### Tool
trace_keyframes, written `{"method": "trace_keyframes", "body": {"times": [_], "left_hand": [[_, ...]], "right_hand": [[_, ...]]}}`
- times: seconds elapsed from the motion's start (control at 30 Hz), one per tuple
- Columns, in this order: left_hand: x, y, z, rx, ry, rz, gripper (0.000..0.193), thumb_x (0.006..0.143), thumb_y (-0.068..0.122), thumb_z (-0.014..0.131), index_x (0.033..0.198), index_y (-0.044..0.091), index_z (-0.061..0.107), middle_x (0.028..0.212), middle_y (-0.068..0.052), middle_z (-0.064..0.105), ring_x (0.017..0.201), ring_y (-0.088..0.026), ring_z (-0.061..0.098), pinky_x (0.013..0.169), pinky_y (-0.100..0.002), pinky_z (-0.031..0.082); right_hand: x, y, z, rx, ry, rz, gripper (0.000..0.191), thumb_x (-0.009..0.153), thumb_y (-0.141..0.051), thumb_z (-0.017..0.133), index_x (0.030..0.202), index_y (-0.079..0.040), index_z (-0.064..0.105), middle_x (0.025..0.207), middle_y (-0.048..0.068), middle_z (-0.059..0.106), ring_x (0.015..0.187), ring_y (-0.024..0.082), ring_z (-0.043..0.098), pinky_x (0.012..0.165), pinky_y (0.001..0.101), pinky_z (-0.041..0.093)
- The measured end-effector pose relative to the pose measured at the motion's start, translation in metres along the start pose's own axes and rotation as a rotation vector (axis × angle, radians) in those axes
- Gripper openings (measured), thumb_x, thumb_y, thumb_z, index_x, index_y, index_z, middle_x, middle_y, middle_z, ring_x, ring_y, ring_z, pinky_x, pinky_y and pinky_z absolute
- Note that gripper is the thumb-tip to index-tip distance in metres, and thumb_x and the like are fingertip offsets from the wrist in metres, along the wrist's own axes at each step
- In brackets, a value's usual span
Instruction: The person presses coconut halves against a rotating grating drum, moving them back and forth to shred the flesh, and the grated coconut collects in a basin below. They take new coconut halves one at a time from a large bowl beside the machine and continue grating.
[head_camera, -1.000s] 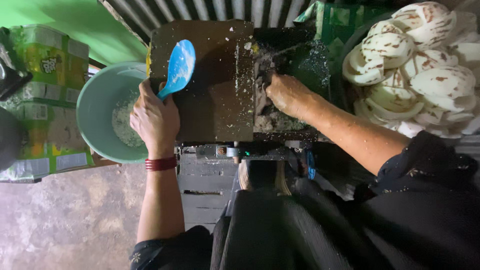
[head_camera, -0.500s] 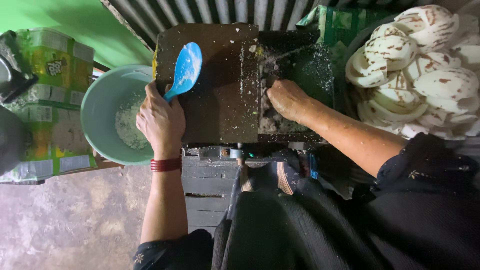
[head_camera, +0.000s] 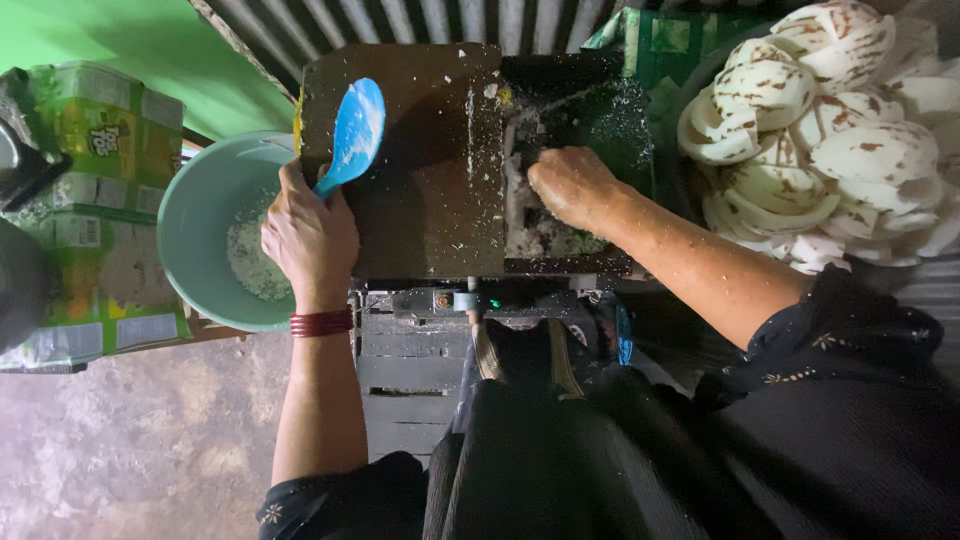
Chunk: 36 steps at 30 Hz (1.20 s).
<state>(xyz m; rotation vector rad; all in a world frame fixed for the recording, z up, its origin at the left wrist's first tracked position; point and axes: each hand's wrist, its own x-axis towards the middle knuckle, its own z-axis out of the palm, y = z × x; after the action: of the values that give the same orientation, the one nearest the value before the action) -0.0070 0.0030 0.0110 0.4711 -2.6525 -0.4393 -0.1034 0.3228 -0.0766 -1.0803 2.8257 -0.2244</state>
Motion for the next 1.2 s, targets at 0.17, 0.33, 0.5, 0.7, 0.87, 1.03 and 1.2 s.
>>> {"method": "trace_keyframes", "body": {"times": [0.17,0.33,0.5,0.7,0.87,1.03,1.2], "left_hand": [[0.002,0.002,0.001,0.048,0.005,-0.022,0.033,0.103,0.033,0.064,0.117,0.003,0.065,0.091,-0.026,0.073,0.084,-0.047,0.07,0.073,-0.056,0.051],[0.002,0.003,-0.001,0.039,-0.02,-0.026,0.033,0.104,0.033,0.063,0.119,0.003,0.064,0.093,-0.026,0.073,0.085,-0.048,0.07,0.073,-0.056,0.051],[0.002,0.001,0.001,0.085,-0.023,-0.04,0.032,0.102,0.032,0.065,0.12,0.006,0.064,0.093,-0.025,0.074,0.084,-0.047,0.07,0.072,-0.057,0.052],[-0.002,-0.003,-0.001,0.061,-0.031,0.015,0.036,0.095,0.027,0.07,0.124,0.007,0.064,0.098,-0.023,0.075,0.087,-0.047,0.07,0.075,-0.057,0.051],[-0.005,-0.005,-0.002,0.072,-0.061,-0.001,0.034,0.096,0.025,0.07,0.124,0.007,0.064,0.099,-0.024,0.074,0.09,-0.048,0.07,0.079,-0.057,0.051],[-0.005,-0.004,-0.001,0.112,-0.016,0.036,0.031,0.097,0.025,0.072,0.121,0.007,0.065,0.098,-0.024,0.074,0.089,-0.048,0.07,0.078,-0.057,0.051],[-0.005,-0.006,-0.001,0.095,-0.028,0.021,0.028,0.098,0.024,0.071,0.12,0.008,0.066,0.1,-0.022,0.074,0.09,-0.047,0.07,0.078,-0.057,0.051]], "right_hand": [[0.005,0.008,0.017,0.077,-0.008,-0.021,0.01,0.077,-0.002,0.064,0.07,0.002,0.07,0.078,0.026,0.069,0.076,0.044,0.071,0.066,0.0524,0.059],[0.007,0.005,0.034,0.094,-0.051,-0.021,0.009,0.075,0.0,0.062,0.069,0.002,0.069,0.075,0.027,0.068,0.073,0.043,0.072,0.065,0.0524,0.058],[0.007,0.004,0.037,0.13,-0.061,-0.046,0.01,0.075,-0.001,0.062,0.067,0.003,0.067,0.075,0.028,0.067,0.07,0.042,0.071,0.063,0.0521,0.058],[0.006,-0.011,0.027,0.121,0.074,-0.101,0.006,0.078,0.001,0.063,0.075,0.003,0.068,0.079,0.024,0.07,0.077,0.041,0.07,0.065,0.0509,0.057],[-0.041,0.027,-0.049,0.39,0.486,-0.17,0.007,0.085,0.0,0.074,0.086,-0.007,0.074,0.085,0.012,0.069,0.076,0.024,0.068,0.066,0.0395,0.058],[-0.137,0.181,-0.145,-0.069,0.465,0.305,0.037,0.082,0.005,0.07,0.112,-0.015,0.077,0.127,0.009,0.062,0.118,0.028,0.061,0.099,0.0405,0.053],[-0.165,0.269,-0.151,-0.312,0.137,0.252,0.059,0.062,-0.013,0.086,0.119,-0.023,0.076,0.135,0.015,0.061,0.136,0.038,0.044,0.11,0.0448,0.041]]}}
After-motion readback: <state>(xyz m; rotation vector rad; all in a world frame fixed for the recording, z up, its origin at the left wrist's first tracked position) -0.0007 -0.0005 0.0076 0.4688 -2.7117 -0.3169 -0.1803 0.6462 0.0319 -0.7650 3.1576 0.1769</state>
